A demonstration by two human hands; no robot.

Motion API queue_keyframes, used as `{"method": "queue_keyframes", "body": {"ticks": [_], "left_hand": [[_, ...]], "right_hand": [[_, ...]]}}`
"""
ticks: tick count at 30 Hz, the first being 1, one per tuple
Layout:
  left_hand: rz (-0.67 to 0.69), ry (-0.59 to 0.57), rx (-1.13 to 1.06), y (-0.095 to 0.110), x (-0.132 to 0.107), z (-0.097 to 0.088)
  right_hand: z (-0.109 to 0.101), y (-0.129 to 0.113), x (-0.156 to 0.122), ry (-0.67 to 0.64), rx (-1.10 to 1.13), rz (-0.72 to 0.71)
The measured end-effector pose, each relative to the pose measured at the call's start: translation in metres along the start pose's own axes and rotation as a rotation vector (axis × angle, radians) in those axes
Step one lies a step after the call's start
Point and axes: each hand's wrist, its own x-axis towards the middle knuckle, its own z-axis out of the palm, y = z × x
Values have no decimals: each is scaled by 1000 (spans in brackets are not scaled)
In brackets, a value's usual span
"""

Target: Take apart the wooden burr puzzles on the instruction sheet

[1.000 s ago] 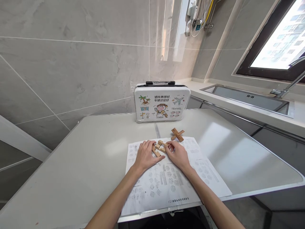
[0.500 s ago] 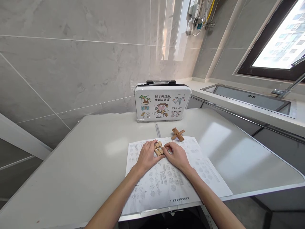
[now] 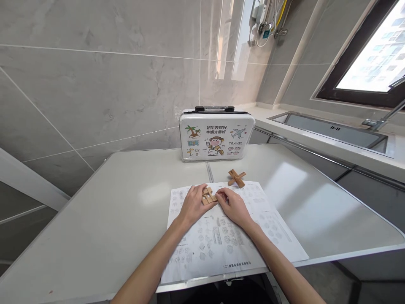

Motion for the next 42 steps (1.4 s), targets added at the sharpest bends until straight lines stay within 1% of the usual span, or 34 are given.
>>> {"method": "queue_keyframes", "body": {"ticks": [4,6,10,16,21,23,28,33,35,38,40,42], "left_hand": [[-113,59,-5,-19,5,-16],[-118,75,-8,-31,8,-27],[-101,28,-4,-51,11,-44],[-124,57,11,-69,9,-55],[-134,72,56,-79,10,-63],[-140,65,68,-80,10,-67],[-212,46,65,-80,10,-73],[-208,44,82,-79,10,-74],[-186,52,110,-78,10,-74],[-111,96,160,-74,11,-72],[-69,133,179,-67,11,-68],[-40,146,178,-55,11,-63]], "right_hand": [[-3,-3,1,-6,-2,23],[-4,-4,1,-10,1,24],[-4,-4,1,-16,14,31],[-2,-2,1,-13,22,29],[-3,-2,1,-7,15,22],[-3,-2,1,-5,17,21],[-2,0,1,-4,48,36],[-1,2,1,6,55,32],[-1,3,2,12,60,33],[-1,4,4,34,88,51],[-1,6,5,66,140,89],[-1,9,7,99,227,147]]}}
